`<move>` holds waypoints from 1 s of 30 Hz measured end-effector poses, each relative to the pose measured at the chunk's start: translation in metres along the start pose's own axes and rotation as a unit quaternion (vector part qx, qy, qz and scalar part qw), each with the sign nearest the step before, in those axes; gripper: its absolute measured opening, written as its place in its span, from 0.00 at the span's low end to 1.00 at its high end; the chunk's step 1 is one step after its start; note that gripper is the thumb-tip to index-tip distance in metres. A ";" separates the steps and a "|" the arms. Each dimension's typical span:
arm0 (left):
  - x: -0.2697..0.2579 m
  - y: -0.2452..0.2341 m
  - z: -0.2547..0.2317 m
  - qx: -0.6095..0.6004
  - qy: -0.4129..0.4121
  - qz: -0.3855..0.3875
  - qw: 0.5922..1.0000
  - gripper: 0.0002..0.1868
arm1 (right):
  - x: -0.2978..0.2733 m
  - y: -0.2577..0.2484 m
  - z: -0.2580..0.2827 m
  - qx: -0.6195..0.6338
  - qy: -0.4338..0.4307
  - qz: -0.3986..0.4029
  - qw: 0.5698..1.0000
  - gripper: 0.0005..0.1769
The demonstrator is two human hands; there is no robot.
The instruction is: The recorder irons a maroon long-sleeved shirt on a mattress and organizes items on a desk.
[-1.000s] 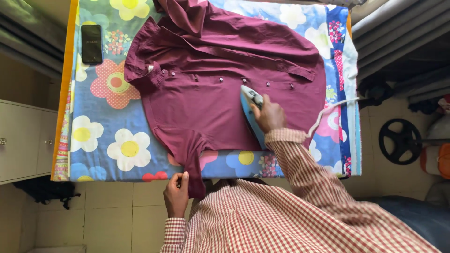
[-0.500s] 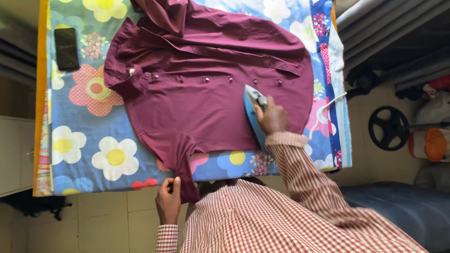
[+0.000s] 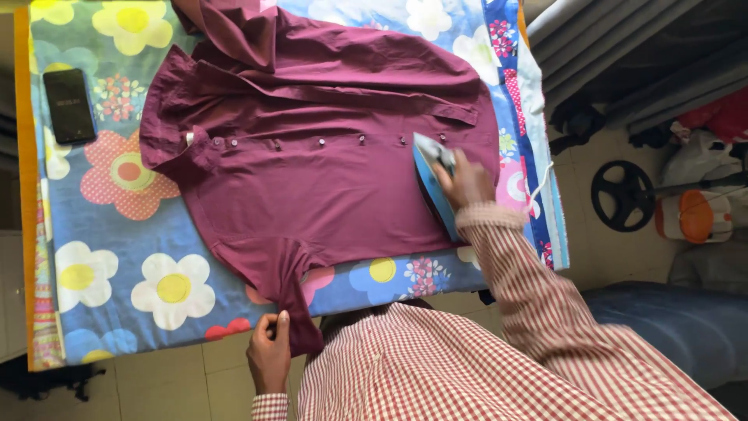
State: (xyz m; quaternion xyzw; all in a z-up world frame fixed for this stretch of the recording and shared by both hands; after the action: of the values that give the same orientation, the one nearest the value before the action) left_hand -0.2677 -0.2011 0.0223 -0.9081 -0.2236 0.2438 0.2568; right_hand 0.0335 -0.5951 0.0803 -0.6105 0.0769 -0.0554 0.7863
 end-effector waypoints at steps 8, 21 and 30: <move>-0.001 0.004 0.001 0.007 -0.020 -0.003 1.000 0.19 | 0.012 0.000 -0.081 -0.026 0.114 -0.052 0.992 0.28; -0.008 0.004 0.012 0.007 -0.040 0.050 0.998 0.20 | 0.099 -0.103 -0.106 -0.213 0.065 0.078 0.972 0.35; -0.007 0.048 0.078 -0.096 -0.028 -0.002 0.995 0.18 | 0.253 -0.066 -0.193 0.185 -0.063 -0.244 0.950 0.22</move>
State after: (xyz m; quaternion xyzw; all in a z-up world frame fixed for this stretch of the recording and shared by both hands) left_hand -0.3030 -0.2139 -0.0614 -0.9211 -0.2546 0.2460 0.1620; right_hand 0.2456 -0.8405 0.0839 -0.4568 -0.1361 -0.2203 0.8510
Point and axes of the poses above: each hand's wrist, its own x-axis towards the middle knuckle, its own y-axis out of the palm, z = x × y, the point moved 2 cm from there along x, towards the middle knuckle, and after that the axes turned 4 degrees about y, right-handed, at the moved point
